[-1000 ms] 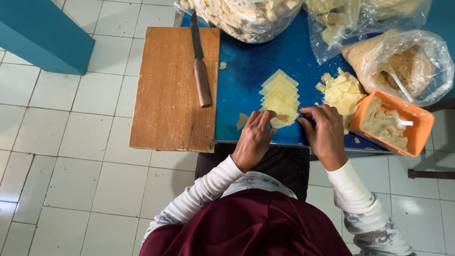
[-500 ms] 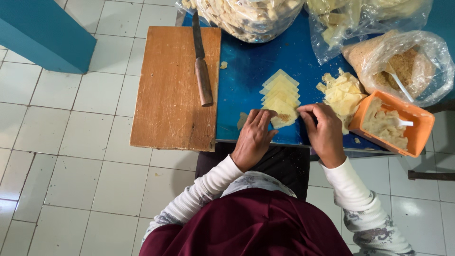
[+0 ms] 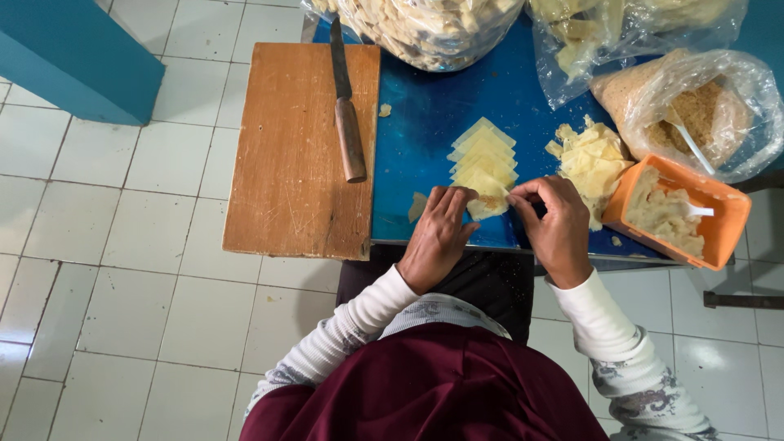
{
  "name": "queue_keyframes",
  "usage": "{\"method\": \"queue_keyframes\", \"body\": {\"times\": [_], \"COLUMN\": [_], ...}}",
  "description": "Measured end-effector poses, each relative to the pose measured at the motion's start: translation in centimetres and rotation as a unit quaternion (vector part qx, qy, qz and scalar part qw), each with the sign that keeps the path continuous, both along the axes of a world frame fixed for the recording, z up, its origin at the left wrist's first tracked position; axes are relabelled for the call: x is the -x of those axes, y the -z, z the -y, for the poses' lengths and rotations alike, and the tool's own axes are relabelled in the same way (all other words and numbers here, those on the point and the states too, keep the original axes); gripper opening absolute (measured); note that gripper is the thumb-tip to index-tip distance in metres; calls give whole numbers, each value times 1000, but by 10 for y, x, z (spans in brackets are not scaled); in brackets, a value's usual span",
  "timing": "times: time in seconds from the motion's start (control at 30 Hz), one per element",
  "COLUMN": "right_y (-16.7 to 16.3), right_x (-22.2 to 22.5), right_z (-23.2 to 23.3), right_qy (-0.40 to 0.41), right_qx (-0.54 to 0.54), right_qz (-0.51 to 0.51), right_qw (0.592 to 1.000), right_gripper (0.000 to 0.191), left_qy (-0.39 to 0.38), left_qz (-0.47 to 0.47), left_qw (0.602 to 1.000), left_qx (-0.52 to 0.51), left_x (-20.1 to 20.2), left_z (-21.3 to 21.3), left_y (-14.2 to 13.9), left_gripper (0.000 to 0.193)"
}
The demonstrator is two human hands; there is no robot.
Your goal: The person stacks flat square dough pieces in an overlapping diamond pattern on a blue table, spoons brown filling powder from a plastic bag onto the stack, and folds and pinches the pieces together by hand, placing finished folded pieces aside and taking new pieces from an orange container.
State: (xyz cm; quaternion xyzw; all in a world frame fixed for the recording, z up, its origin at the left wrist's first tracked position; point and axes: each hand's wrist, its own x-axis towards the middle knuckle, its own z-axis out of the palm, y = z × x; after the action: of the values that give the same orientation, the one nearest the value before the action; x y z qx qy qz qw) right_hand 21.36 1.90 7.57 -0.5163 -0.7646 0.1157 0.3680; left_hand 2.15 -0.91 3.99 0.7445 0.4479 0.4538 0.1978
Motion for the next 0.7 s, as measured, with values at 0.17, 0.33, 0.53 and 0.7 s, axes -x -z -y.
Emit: {"method": "queue_keyframes", "body": {"times": [0.17, 0.33, 0.53, 0.7], "right_y": [1, 3, 8, 14], "right_x": [3, -3, -10, -9], "right_z": [-1, -4, -12, -23], "right_qy": [-61, -120, -152, -156], "right_qx": [24, 2, -45, -46], "right_qz": [-34, 20, 86, 92], "right_qw": [997, 993, 984, 982], "right_gripper": [9, 20, 18, 8], "left_qy": [4, 7, 8, 1], "left_qz": [-1, -5, -28, -51], "left_qw": [1000, 1000, 1000, 998], "left_qx": [11, 14, 11, -20], "left_x": [-1, 0, -1, -3], "left_z": [-2, -4, -4, -6], "left_y": [1, 1, 2, 6], "left_gripper": [48, 47, 46, 39]}}
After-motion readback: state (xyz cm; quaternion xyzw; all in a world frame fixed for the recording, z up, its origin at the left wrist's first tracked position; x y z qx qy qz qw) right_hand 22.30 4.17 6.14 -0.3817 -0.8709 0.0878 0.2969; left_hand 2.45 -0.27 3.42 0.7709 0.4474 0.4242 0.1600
